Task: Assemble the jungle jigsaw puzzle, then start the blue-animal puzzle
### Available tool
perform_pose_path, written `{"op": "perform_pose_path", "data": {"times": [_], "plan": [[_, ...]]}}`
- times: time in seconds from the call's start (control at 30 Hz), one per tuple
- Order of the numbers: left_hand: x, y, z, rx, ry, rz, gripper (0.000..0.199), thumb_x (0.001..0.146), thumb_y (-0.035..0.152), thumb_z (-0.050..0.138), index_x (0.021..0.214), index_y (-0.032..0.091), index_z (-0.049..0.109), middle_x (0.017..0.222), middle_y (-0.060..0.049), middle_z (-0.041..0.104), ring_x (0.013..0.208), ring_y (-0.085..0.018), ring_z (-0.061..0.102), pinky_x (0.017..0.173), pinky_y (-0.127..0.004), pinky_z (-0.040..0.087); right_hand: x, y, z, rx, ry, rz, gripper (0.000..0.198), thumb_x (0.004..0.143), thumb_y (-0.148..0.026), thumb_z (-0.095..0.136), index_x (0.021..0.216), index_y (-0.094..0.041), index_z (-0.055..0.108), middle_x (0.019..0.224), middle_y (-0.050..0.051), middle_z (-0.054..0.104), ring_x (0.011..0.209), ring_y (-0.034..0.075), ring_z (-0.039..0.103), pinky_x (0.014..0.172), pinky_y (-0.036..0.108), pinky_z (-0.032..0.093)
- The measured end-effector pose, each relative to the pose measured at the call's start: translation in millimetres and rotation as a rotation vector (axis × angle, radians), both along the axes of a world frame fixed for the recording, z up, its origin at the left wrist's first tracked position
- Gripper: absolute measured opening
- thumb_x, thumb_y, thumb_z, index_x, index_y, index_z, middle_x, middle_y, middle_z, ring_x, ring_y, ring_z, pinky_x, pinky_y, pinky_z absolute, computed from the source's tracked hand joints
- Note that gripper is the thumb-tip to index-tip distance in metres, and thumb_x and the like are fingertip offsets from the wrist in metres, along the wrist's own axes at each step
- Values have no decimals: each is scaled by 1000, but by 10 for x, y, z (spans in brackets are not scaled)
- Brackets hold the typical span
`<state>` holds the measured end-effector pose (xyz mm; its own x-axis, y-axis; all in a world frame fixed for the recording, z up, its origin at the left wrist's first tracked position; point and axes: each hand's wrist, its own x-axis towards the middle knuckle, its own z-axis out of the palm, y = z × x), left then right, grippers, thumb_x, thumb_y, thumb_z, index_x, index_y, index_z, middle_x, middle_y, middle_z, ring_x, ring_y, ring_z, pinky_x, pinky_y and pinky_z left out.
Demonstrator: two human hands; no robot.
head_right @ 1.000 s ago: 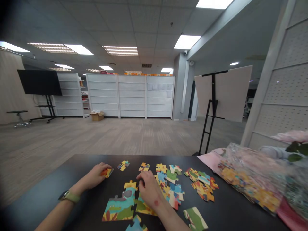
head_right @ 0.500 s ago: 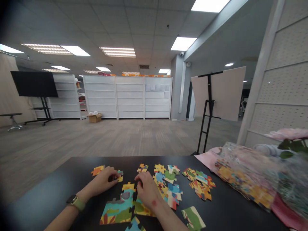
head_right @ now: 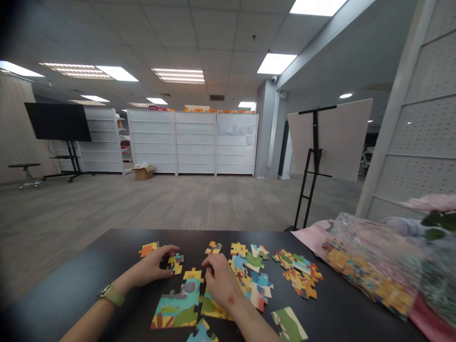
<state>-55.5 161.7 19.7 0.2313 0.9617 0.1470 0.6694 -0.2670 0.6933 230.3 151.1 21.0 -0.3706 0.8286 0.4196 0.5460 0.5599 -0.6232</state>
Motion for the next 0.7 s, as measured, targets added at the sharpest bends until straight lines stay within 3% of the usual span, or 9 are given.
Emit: {"op": "perform_pose_path", "data": {"times": [0.17, 0.3, 0.37, 0.53, 0.7], "plan": [[117, -15, 33, 5, -200, -39, 59, 69, 21, 74, 125, 21, 56, 106, -4, 61, 79, -17, 61, 72, -30, 50, 0, 18, -24, -2, -8, -4, 27, 78, -3, 48, 88, -20, 67, 94, 4, 68, 94, 21, 60, 85, 30, 46], [269, -56, 97, -24, -359, -136, 32, 81, 33, 71, 107, 18, 59, 95, -4, 66, 84, -19, 64, 74, -30, 52, 4, 9, -2, 4, 11, 5, 27, 79, -4, 48, 89, -21, 68, 96, 4, 69, 97, 21, 61, 88, 31, 46], [359, -93, 126, -46, -414, -179, 28, 85, 37, 69, 103, 17, 59, 91, -4, 67, 83, -19, 65, 73, -29, 53, -3, -8, 28, -9, 30, 8, 24, 81, -7, 51, 90, -20, 68, 98, 5, 70, 99, 22, 62, 89, 32, 45], [577, -202, 162, -83, -545, -265, 28, 85, 35, 73, 102, 16, 63, 91, -5, 67, 82, -18, 63, 71, -27, 51, -67, -53, 81, -228, 201, 121, 22, 84, -24, 62, 105, -20, 67, 90, 3, 70, 82, 19, 64, 71, 29, 45], [670, -246, 173, -74, -593, -317, 27, 85, 31, 75, 104, 15, 65, 95, -6, 68, 89, -20, 63, 78, -29, 49, -124, -76, 83, -368, 364, 222, 14, 83, -21, 61, 96, -19, 63, 60, -7, 53, 56, 11, 47, 56, 24, 33]]}}
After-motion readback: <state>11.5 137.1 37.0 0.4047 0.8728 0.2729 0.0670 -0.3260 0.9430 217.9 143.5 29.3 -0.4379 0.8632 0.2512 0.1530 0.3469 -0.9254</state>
